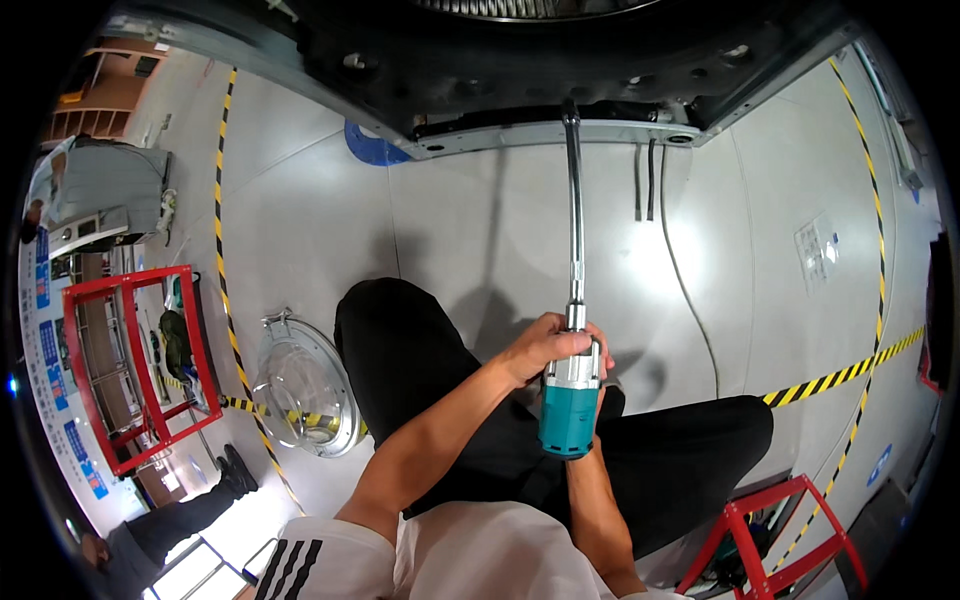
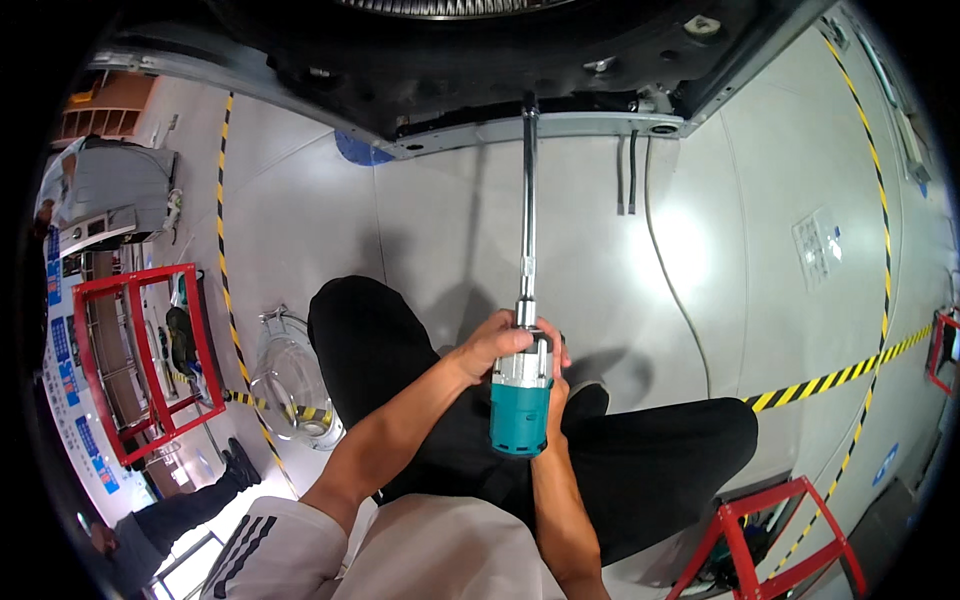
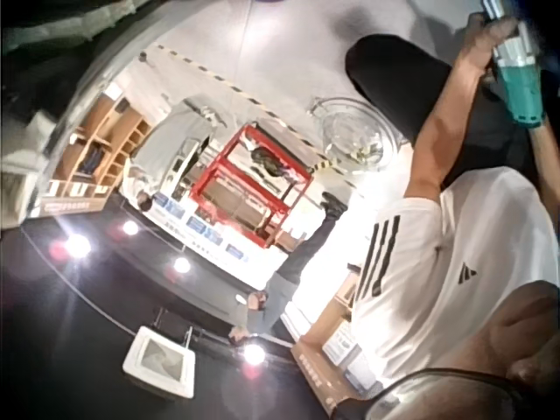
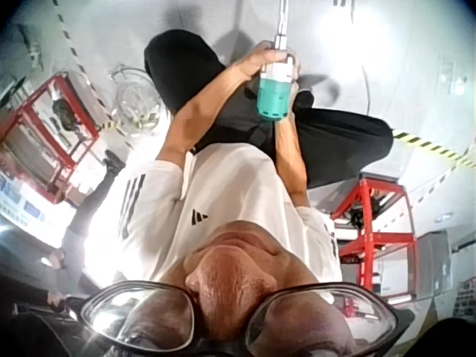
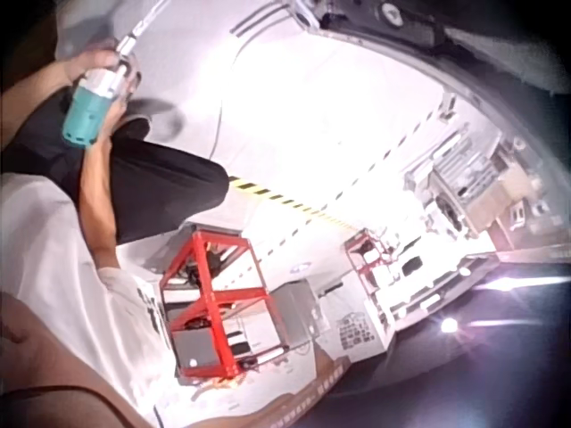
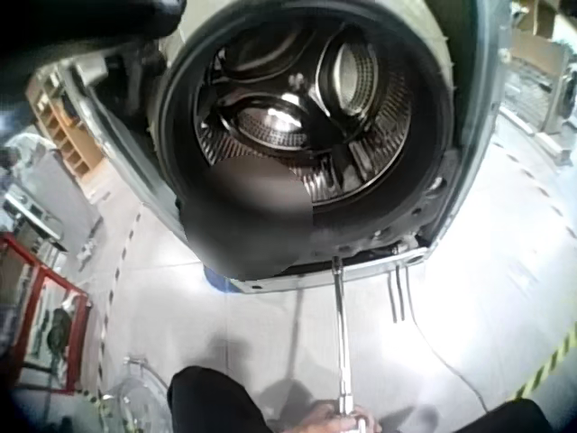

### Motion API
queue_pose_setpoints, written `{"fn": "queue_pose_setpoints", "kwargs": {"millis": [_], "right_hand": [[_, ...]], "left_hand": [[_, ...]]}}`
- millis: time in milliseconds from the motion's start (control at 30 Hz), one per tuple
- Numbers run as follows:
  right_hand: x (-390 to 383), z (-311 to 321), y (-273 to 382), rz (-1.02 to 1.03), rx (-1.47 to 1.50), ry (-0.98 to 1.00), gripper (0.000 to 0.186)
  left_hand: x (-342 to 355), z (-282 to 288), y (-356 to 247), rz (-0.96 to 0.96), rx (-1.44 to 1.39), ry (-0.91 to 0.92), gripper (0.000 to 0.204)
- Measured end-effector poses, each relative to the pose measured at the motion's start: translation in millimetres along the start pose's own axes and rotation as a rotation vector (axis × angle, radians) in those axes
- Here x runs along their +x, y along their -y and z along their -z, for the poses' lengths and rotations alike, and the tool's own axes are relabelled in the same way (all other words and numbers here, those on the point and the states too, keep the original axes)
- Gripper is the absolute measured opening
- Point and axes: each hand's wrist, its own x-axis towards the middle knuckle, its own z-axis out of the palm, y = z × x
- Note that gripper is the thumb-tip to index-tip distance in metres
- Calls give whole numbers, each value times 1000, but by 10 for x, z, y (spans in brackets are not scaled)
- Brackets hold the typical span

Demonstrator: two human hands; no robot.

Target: The person uses a power driver to unscrew fasteners from the internal components of a washing machine, then sets the tool on a mobile cart and points at internal wires and connectors by hand.

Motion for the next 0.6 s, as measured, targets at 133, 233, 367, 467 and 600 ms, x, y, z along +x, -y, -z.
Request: {"fn": "queue_pose_setpoints", "kwargs": {"millis": [133,233,367,467,600], "right_hand": [[-20,235,447,108,-326,30,13],[54,471,571,203,-373,48,11],[166,632,826,519,-420,4,7],[245,726,824,528,-336,4,10],[351,727,867,376,-223,25,9]], "left_hand": [[221,-321,45,20,6,-24,48],[362,-480,125,-15,-21,-64,47],[593,-615,227,10,-84,-43,50],[732,-762,191,5,18,-90,49],[792,-812,153,14,73,-140,46]]}}
